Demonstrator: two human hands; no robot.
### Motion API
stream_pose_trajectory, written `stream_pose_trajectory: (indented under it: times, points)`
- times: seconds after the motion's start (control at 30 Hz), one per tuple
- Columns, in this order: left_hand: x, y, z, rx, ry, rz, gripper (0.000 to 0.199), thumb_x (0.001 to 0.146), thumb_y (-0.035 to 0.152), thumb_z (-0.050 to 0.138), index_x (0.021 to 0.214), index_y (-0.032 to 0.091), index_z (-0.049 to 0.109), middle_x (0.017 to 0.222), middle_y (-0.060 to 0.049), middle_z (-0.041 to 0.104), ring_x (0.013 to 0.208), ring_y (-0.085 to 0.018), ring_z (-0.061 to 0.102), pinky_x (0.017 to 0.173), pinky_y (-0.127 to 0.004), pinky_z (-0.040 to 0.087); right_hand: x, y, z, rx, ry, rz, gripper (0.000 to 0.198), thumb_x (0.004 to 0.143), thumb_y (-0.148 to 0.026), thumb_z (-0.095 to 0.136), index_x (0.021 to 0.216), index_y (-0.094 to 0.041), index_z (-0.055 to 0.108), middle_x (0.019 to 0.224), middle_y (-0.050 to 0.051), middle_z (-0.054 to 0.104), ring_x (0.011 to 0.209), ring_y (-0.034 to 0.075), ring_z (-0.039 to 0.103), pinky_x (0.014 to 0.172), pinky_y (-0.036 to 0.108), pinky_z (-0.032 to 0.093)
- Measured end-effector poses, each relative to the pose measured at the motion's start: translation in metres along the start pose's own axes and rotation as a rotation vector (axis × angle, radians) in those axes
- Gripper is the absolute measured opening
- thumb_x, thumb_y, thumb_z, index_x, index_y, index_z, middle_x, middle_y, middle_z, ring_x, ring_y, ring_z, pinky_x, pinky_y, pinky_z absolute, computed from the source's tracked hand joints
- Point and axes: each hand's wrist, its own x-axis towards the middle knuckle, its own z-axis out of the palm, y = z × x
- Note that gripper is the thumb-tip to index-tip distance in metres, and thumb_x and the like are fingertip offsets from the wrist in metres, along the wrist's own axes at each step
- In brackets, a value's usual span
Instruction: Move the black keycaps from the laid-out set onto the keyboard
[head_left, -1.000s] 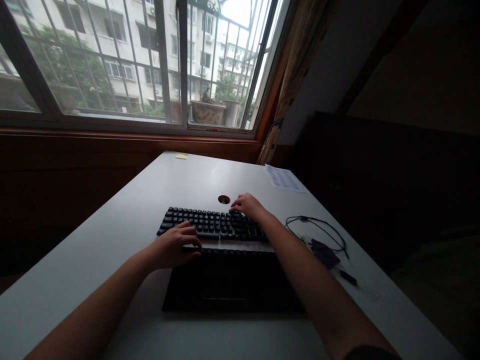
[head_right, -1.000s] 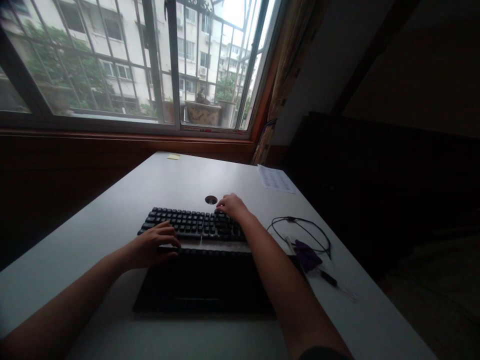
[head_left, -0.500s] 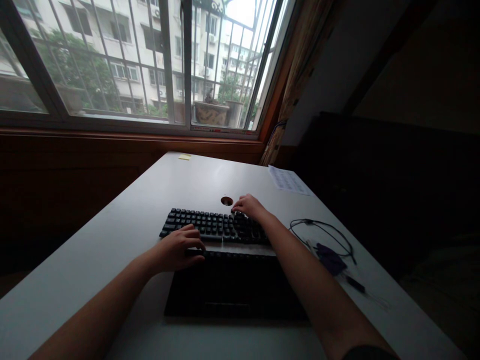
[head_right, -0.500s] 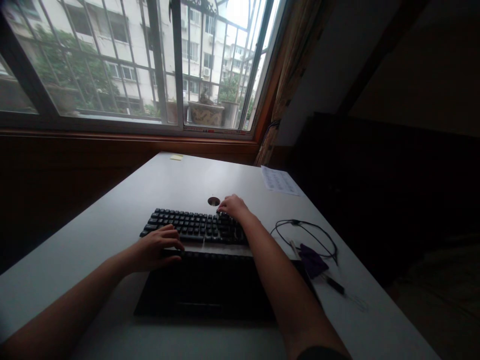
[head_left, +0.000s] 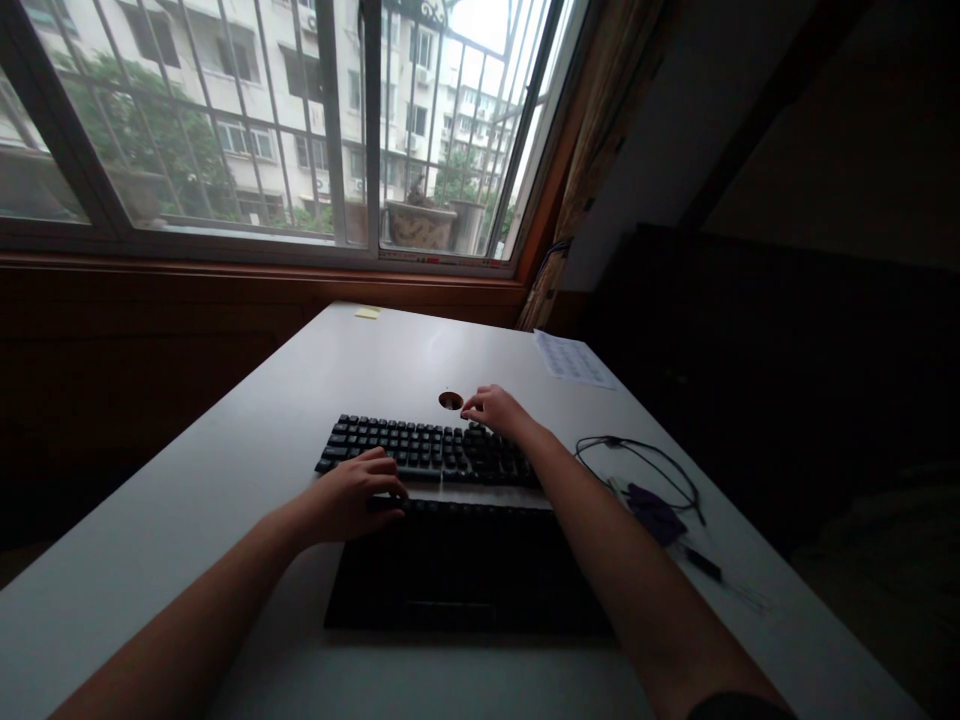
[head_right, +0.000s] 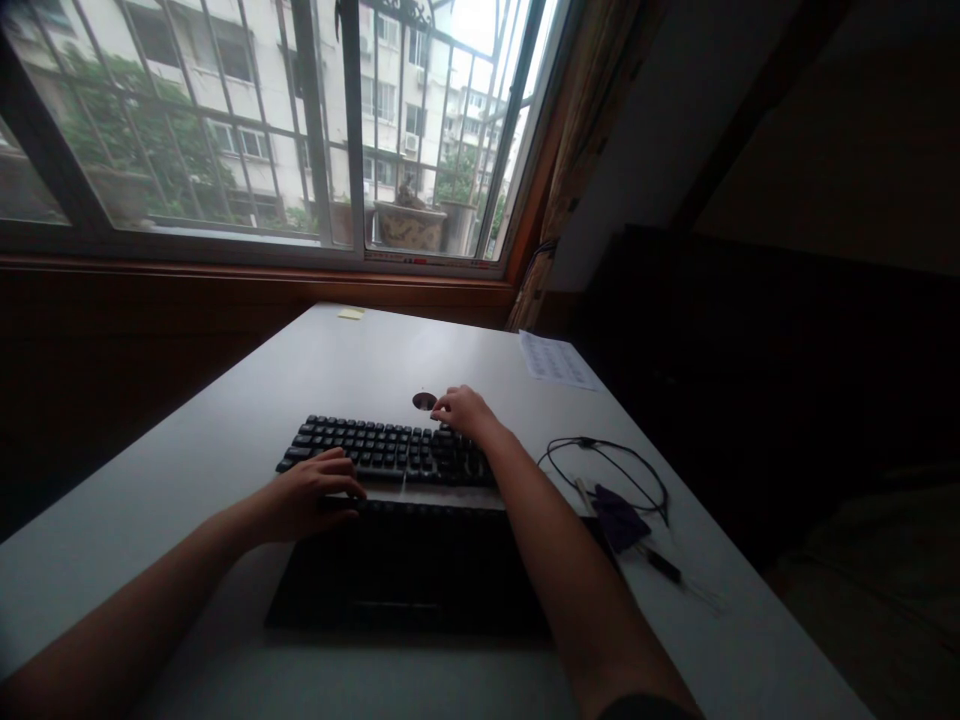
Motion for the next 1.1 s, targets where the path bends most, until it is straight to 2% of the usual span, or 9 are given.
stream_pose_trajectory:
  times: [0.13, 0.27, 0.4, 0.5, 0.67, 1.1]
  points:
    - [-0.001, -0.001, 0.001, -0.002, -0.001, 0.006, 0.010, 0.091, 0.027, 0.067, 0.100, 0.023, 0.069, 0.094, -0.005, 0.064, 0.094, -0.023, 0.055, 0.082, -0.037, 0.046, -0.042, -0.001, -0.023, 0.086, 0.048, -0.045, 0.016, 0.090, -0.033, 0.068, 0.094, -0.021, 0.078, 0.083, 0.003, 0.063, 0.080, 0.016, 0.059, 0.077, 0.028, 0.047]
    - [0.000, -0.001, 0.003, 0.004, 0.002, 0.018, 0.008, 0.092, 0.027, 0.066, 0.099, 0.023, 0.068, 0.095, -0.005, 0.064, 0.094, -0.023, 0.055, 0.082, -0.038, 0.047, -0.110, 0.007, -0.048, 0.152, 0.052, -0.044, 0.021, 0.092, -0.037, 0.065, 0.098, -0.021, 0.076, 0.086, 0.002, 0.064, 0.072, 0.014, 0.061, 0.071, 0.027, 0.050]
    - [0.002, 0.001, 0.003, 0.011, 0.001, 0.013, 0.007, 0.092, 0.027, 0.067, 0.097, 0.022, 0.068, 0.095, -0.005, 0.064, 0.093, -0.023, 0.055, 0.080, -0.037, 0.047, -0.174, 0.015, -0.062, 0.210, 0.097, -0.012, 0.020, 0.093, -0.039, 0.063, 0.099, -0.024, 0.075, 0.093, 0.004, 0.067, 0.083, 0.018, 0.065, 0.080, 0.032, 0.052]
    - [0.003, 0.001, 0.003, 0.015, 0.009, 0.015, 0.007, 0.092, 0.026, 0.067, 0.097, 0.022, 0.068, 0.094, -0.005, 0.064, 0.092, -0.022, 0.056, 0.079, -0.036, 0.048, -0.205, 0.015, -0.063, 0.206, 0.076, 0.014, 0.019, 0.094, -0.037, 0.062, 0.100, -0.025, 0.075, 0.100, 0.005, 0.067, 0.093, 0.020, 0.065, 0.087, 0.034, 0.052]
    - [0.002, 0.000, 0.005, 0.005, 0.016, 0.033, 0.007, 0.092, 0.026, 0.066, 0.098, 0.023, 0.068, 0.093, -0.005, 0.064, 0.092, -0.022, 0.056, 0.079, -0.035, 0.048, -0.224, 0.012, -0.053, 0.223, -0.008, 0.015, 0.016, 0.096, -0.034, 0.059, 0.104, -0.026, 0.071, 0.111, 0.005, 0.068, 0.104, 0.020, 0.065, 0.096, 0.035, 0.050]
    - [0.002, -0.004, 0.007, -0.009, 0.034, 0.038, 0.007, 0.092, 0.026, 0.066, 0.098, 0.022, 0.068, 0.094, -0.005, 0.064, 0.090, -0.021, 0.058, 0.076, -0.034, 0.049, -0.224, 0.008, -0.050, 0.210, -0.092, 0.101, 0.017, 0.097, -0.030, 0.054, 0.103, -0.026, 0.069, 0.112, 0.005, 0.069, 0.103, 0.021, 0.065, 0.096, 0.037, 0.051]
